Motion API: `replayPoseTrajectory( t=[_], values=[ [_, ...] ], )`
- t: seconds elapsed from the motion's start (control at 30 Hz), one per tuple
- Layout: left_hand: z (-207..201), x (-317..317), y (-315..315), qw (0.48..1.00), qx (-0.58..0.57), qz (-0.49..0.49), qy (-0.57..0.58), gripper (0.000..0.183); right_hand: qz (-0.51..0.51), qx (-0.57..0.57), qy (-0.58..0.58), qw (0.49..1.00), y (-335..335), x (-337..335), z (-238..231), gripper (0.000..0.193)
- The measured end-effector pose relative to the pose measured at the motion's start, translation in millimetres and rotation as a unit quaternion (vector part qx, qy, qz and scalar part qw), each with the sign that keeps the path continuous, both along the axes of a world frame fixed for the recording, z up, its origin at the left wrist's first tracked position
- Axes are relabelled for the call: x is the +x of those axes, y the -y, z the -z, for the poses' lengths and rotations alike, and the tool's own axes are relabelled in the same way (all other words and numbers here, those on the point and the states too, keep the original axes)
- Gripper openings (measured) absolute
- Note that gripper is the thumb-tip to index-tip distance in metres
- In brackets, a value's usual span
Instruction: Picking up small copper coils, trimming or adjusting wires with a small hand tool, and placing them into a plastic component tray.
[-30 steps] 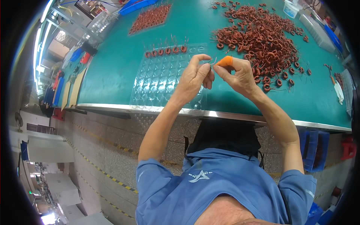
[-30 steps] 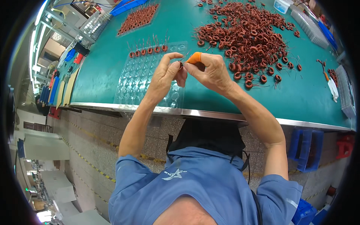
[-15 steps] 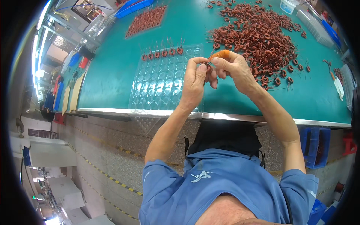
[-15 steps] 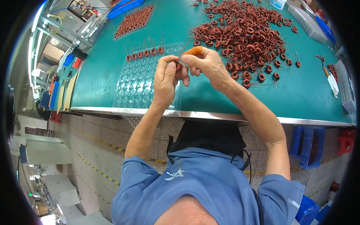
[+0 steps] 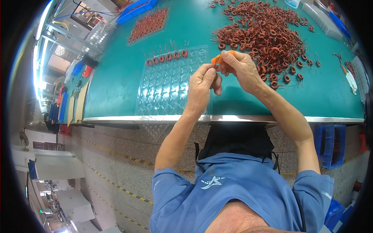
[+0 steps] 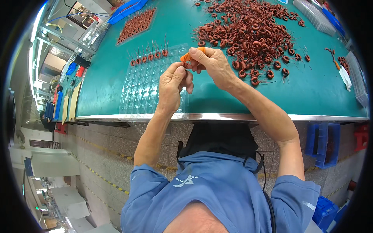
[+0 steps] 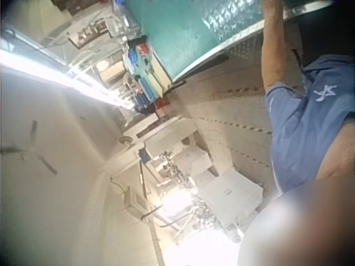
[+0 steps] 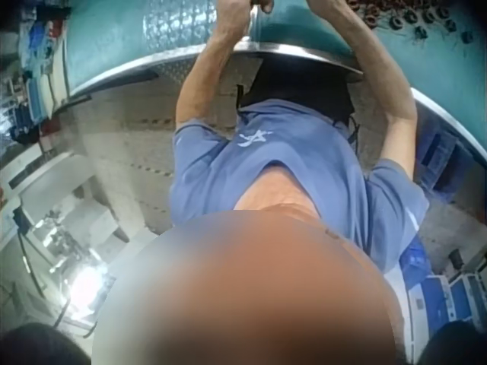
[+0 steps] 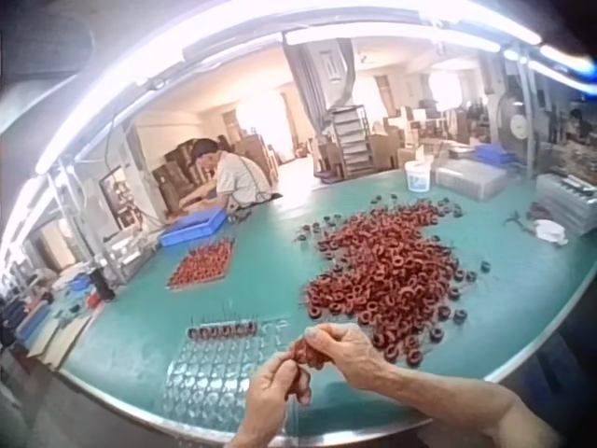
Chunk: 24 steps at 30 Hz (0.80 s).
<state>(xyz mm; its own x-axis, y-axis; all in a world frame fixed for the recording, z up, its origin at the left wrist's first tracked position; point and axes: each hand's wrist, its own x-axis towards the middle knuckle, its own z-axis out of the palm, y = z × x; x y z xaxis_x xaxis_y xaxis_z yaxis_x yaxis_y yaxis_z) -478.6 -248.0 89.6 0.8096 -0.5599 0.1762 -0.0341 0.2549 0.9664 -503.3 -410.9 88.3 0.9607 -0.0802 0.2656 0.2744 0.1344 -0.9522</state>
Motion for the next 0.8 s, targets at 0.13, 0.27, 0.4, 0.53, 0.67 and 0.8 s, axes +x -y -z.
replayPoseTrajectory(
  t=[0.13,0.27,0.4,0.53,0.67,0.8],
  values=[
    [-2.8,-0.7,-2.7,0.999,0.042,0.028,-0.002,0.027,-0.026,0.013,-0.040,0.999,8.4,3.2,3.5,0.040],
    [1.4,-1.4,-4.1,0.999,0.049,0.019,0.010,0.027,-0.055,0.018,-0.051,0.997,8.5,5.3,2.7,0.040],
    [9.3,3.4,-5.3,1.000,0.008,-0.022,-0.017,0.030,0.057,-0.126,-0.054,0.989,8.2,4.0,-1.2,0.035],
    [12.5,5.6,-12.4,0.998,-0.021,-0.026,-0.054,0.030,0.132,-0.240,0.088,0.958,2.4,-1.7,1.4,0.036],
    [10.4,5.4,-9.0,0.997,-0.034,0.008,-0.068,0.029,0.132,-0.280,0.193,0.931,-2.7,0.7,7.8,0.035],
    [8.7,4.5,-9.4,0.993,-0.058,0.025,-0.103,0.030,0.135,-0.320,0.223,0.911,-1.5,5.4,11.0,0.031]
  ],
)
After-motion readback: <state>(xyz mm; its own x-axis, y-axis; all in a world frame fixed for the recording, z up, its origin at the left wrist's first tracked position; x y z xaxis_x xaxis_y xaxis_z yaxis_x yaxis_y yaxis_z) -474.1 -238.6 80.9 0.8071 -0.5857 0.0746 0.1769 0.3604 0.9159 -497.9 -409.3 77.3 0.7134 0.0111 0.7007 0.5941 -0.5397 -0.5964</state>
